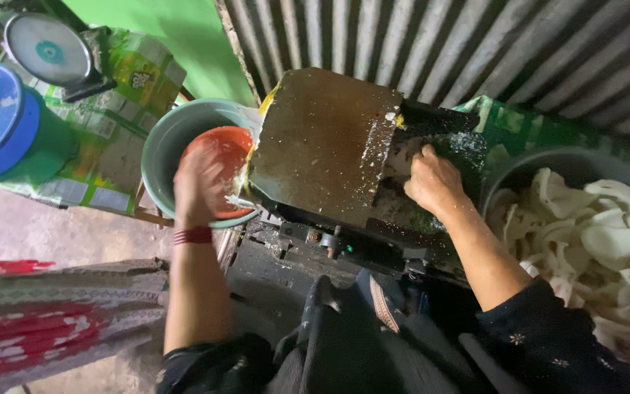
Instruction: The person feeds white produce slices one at a time into a motorized grinding machine, holding the hopper cover with the left hand while ground meal collects in a red bowl. They then scoop the ground meal from the bowl into a white sack.
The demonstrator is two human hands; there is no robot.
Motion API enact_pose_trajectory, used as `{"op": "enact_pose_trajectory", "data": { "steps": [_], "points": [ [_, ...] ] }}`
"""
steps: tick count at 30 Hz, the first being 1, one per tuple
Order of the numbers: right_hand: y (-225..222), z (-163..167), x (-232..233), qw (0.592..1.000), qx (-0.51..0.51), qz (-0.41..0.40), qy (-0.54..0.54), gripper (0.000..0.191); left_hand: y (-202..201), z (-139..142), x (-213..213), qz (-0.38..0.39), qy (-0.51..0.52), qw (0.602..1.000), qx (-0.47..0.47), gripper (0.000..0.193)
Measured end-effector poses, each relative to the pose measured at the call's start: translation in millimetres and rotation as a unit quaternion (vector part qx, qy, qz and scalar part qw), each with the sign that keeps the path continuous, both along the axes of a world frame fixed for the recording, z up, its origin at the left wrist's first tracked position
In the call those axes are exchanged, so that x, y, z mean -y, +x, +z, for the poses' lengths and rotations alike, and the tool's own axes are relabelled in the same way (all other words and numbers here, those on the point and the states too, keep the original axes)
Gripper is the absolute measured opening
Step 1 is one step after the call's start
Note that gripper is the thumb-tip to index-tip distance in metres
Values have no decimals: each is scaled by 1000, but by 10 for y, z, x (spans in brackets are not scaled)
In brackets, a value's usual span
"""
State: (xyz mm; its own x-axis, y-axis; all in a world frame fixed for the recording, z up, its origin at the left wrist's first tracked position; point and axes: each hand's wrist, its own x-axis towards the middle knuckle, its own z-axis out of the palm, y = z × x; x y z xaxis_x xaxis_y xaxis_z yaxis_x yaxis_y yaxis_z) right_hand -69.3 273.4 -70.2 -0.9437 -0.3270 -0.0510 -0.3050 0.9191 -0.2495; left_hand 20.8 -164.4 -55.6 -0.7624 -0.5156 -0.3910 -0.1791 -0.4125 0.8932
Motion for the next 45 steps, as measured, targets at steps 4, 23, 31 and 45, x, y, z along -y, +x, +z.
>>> {"op": "enact_pose_trajectory", "data": {
  "steps": [4,23,31,45],
  "points": [
    [-47,-13,32,1000,8,5,30,29,691,-315,833,-63,-429,889,145,67],
    [-118,-167,53,999,-33,25,12,26,515,-156,421,74,-544,829,105,66],
    [-105,-139,24,997,65,21,43,29,-326,657,-1244,-130,-675,725,49,99],
    [21,-215,84,998,-17,66,8,23,-303,513,-1394,-118,-653,744,75,120]
  ]
}}
